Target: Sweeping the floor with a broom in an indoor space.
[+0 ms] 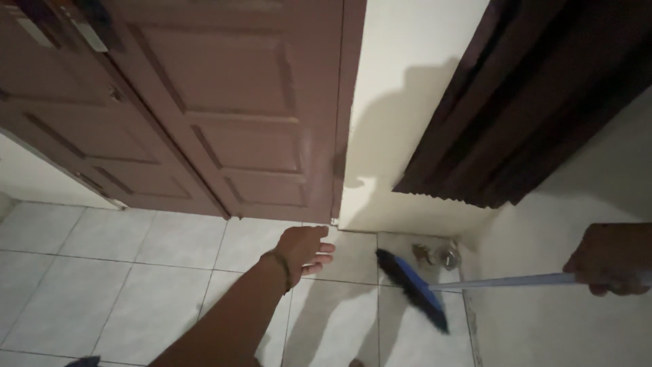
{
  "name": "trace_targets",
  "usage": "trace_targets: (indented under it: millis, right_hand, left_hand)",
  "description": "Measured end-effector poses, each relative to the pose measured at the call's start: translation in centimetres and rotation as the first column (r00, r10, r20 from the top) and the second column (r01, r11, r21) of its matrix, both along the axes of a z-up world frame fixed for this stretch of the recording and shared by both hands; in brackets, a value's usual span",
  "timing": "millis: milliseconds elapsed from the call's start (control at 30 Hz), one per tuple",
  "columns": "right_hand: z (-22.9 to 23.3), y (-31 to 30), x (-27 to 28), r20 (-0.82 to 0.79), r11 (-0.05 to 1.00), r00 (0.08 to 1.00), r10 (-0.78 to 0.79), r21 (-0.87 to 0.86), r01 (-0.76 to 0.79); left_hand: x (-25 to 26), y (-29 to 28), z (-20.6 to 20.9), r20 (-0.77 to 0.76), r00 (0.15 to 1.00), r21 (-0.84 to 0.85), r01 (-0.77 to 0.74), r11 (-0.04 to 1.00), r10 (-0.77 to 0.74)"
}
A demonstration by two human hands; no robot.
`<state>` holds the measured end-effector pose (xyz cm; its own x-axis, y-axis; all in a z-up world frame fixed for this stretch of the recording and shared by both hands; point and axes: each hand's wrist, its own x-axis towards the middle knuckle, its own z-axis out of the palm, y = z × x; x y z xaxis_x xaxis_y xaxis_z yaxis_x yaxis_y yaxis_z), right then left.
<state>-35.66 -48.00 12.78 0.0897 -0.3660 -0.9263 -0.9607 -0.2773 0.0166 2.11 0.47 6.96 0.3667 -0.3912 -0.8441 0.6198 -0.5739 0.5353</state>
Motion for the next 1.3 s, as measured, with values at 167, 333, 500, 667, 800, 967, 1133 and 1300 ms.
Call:
trace_targets:
  millis: [167,333,500,667,800,967,1133,1300]
  right_hand:
    - [0.0,5.4,3.6,-0.028,1.0,0.999,0.019,-0.024,-0.02]
    - [2.4,13.6,8.5,-0.058,0.999,0.998,-0.001,-0.036,-0.001]
    - [7.2,17.2,10.0,-0.11,0.982,0.976,0.189,0.041,-0.186]
    - [5.0,15.5,6.8,-0.054,0.927,0.927,0.372,0.064,-0.368]
    - [2.1,15.3,4.9,0.011,0.953,0.957,0.289,-0.097,-0.287]
    - [5.4,16.4,5.8,-0.084,0.692,0.692,0.717,-0.026,-0.721]
    - [8.1,15.7,5.7,0.031,0.993,0.993,-0.113,-0.019,0.113]
    - [-0.2,13.5,3.7,0.038,0.962,0.961,-0.273,0.008,0.273]
  left_hand:
    - [-0.6,-1.5,-0.1,-0.009,0.999,-0.037,0.044,0.998,-0.044]
    - [-1.8,-3.7,-0.1,-0.042,0.992,-0.051,0.116,0.992,-0.118]
    - [-3.1,-5.9,-0.6,-0.002,0.985,-0.065,0.172,0.983,-0.172]
    - [-4.4,-6.9,0.1,0.007,0.97,-0.054,0.244,0.968,-0.244]
    - [-5.0,-6.6,0.6,0.02,0.962,-0.055,0.274,0.96,-0.273]
    - [-5.1,-6.0,0.1,0.032,0.958,-0.029,0.287,0.958,-0.286]
    - [-5.2,-5.7,-1.2,0.037,0.962,-0.03,0.273,0.962,-0.271]
    - [-5.7,-4.5,-1.1,0.007,0.976,-0.055,0.216,0.975,-0.216]
